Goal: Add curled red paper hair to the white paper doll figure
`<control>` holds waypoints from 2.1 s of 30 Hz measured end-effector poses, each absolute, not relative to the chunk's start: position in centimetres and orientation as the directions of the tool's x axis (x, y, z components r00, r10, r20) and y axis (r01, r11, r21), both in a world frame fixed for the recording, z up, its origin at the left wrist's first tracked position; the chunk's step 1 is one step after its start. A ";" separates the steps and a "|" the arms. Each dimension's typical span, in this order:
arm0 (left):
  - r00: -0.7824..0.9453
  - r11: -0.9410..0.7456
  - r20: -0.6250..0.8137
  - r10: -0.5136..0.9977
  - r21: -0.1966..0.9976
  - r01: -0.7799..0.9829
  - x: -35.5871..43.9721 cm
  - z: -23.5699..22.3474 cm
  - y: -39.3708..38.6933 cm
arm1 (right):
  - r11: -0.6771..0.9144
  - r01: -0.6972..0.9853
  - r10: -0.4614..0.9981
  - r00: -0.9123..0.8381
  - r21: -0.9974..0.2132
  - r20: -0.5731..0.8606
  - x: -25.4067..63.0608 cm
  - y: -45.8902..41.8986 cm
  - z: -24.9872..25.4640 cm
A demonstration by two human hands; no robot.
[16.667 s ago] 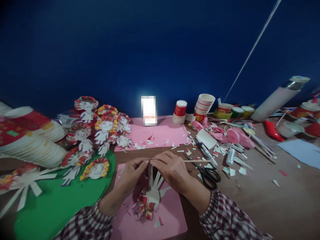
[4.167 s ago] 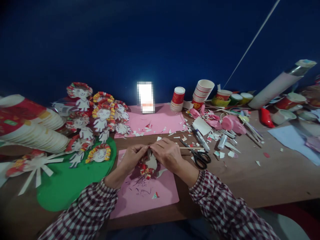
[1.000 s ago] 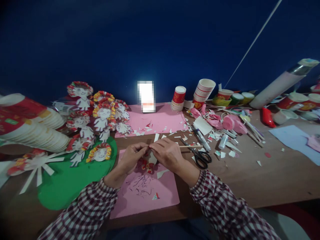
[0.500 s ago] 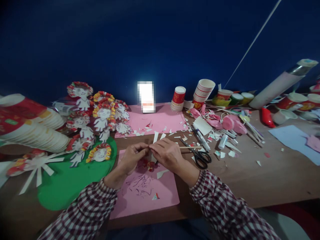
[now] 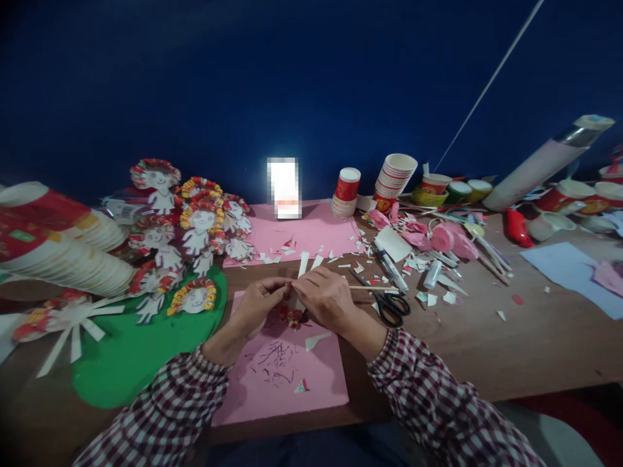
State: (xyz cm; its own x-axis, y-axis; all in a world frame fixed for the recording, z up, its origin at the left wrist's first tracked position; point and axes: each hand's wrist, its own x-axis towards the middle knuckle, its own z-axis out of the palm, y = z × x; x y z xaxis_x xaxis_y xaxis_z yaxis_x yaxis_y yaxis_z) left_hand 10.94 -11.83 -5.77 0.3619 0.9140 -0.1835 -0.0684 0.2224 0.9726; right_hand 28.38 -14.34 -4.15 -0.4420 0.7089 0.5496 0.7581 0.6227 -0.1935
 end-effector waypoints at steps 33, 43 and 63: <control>0.301 0.070 -0.115 0.947 0.985 0.158 10.8 -5.6 -11.8 | 0.647 0.739 0.696 -0.470 -0.189 0.543 28.5 -14.3 -4.1; 0.318 0.065 -0.096 0.943 0.992 0.109 10.8 -5.9 -11.8 | 0.647 0.730 0.696 -0.447 -0.220 0.562 28.7 -14.4 -4.3; 0.383 0.139 -0.138 0.913 0.990 0.026 10.7 -5.3 -11.8 | 0.612 0.744 0.740 -0.420 -0.269 0.525 28.4 -14.6 -3.7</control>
State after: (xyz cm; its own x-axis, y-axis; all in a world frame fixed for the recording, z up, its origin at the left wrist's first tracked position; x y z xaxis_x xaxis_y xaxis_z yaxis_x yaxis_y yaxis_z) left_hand 10.70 -11.75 -5.29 0.3829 0.9134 -0.1382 0.0264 0.1387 0.9900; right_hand 28.39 -14.60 -3.66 -0.4196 0.7405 0.5250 0.7438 0.6120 -0.2688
